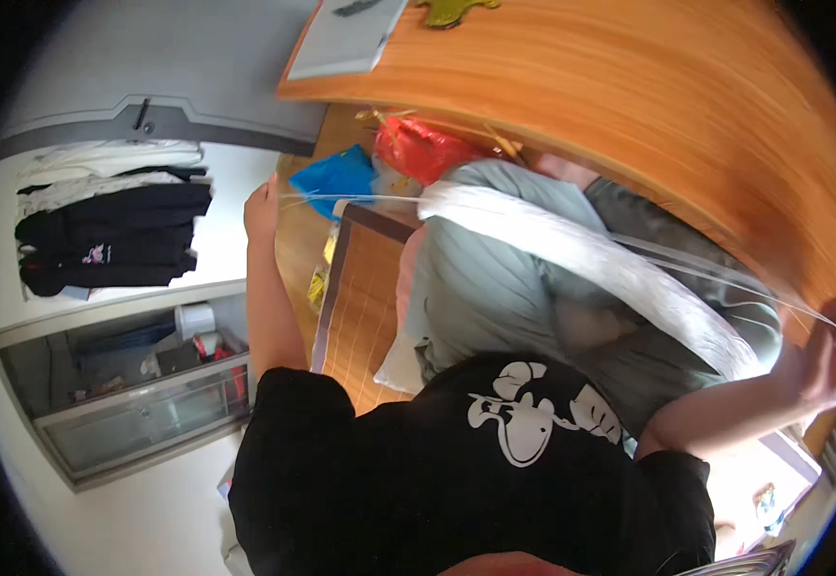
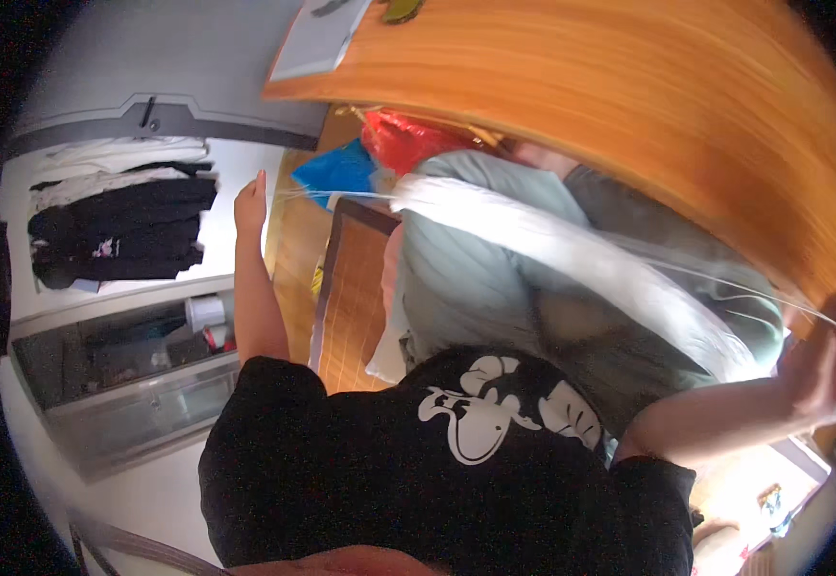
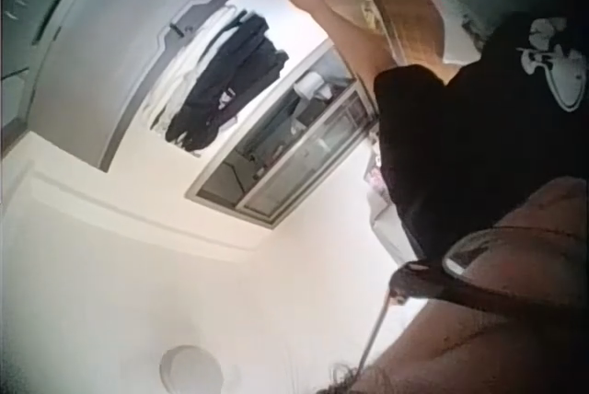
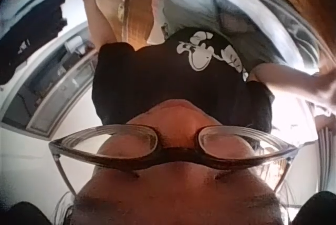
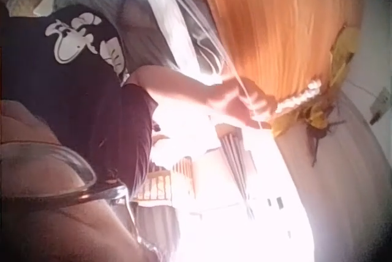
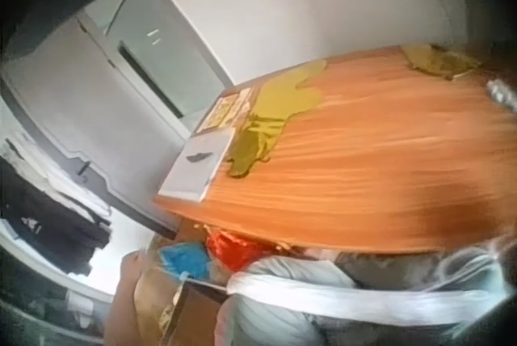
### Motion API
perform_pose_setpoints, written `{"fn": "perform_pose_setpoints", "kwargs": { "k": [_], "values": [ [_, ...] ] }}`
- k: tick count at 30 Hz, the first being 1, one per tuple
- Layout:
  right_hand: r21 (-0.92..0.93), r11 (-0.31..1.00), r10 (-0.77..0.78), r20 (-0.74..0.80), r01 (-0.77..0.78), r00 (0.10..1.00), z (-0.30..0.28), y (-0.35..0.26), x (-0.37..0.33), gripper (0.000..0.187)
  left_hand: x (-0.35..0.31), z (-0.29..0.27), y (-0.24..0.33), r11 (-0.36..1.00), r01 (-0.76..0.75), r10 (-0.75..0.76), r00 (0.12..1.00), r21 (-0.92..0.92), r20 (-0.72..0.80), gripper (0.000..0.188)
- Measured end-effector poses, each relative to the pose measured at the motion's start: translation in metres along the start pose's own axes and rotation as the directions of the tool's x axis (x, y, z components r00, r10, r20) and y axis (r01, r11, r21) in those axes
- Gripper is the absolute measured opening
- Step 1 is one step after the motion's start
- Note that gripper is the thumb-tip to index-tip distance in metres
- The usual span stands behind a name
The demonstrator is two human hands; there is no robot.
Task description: Bundling and organizing white plastic strips into coils at a desk.
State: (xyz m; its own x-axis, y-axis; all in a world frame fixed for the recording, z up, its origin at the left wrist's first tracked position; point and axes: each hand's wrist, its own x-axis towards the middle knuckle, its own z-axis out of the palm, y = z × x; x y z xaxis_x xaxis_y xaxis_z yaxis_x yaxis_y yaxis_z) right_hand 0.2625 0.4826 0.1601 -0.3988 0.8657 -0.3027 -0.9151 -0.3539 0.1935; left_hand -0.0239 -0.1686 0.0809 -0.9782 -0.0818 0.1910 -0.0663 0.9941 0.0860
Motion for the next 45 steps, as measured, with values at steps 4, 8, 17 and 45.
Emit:
{"fn": "perform_pose_setpoints", "kwargs": {
  "k": [4, 8, 17, 45],
  "values": [
    [-0.478, 0.572, 0.820, 0.351, -0.666, 0.452, -0.010, -0.018, 0.010, 0.023, -0.004, 0.010, 0.018, 0.996, 0.018, -0.022, 0.999, 0.089, 0.044, 0.063],
    [-0.498, 0.712, 0.692, 0.379, -0.494, 0.614, 0.001, -0.008, -0.011, 0.027, 0.013, 0.020, 0.010, 0.979, 0.070, -0.080, 0.996, 0.189, 0.050, 0.064],
    [-0.438, 0.733, 0.672, 0.585, -0.520, 0.455, -0.005, -0.037, 0.005, 0.033, 0.016, 0.030, -0.015, 0.992, 0.007, -0.035, 0.975, 0.129, 0.220, 0.050],
    [-0.875, 0.447, 0.653, 0.462, 0.187, 0.600, -0.034, -0.014, -0.052, 0.046, -0.195, -0.131, 0.410, -0.822, 0.096, 0.494, 0.610, -0.561, -0.620, 0.070]
  ]
}}
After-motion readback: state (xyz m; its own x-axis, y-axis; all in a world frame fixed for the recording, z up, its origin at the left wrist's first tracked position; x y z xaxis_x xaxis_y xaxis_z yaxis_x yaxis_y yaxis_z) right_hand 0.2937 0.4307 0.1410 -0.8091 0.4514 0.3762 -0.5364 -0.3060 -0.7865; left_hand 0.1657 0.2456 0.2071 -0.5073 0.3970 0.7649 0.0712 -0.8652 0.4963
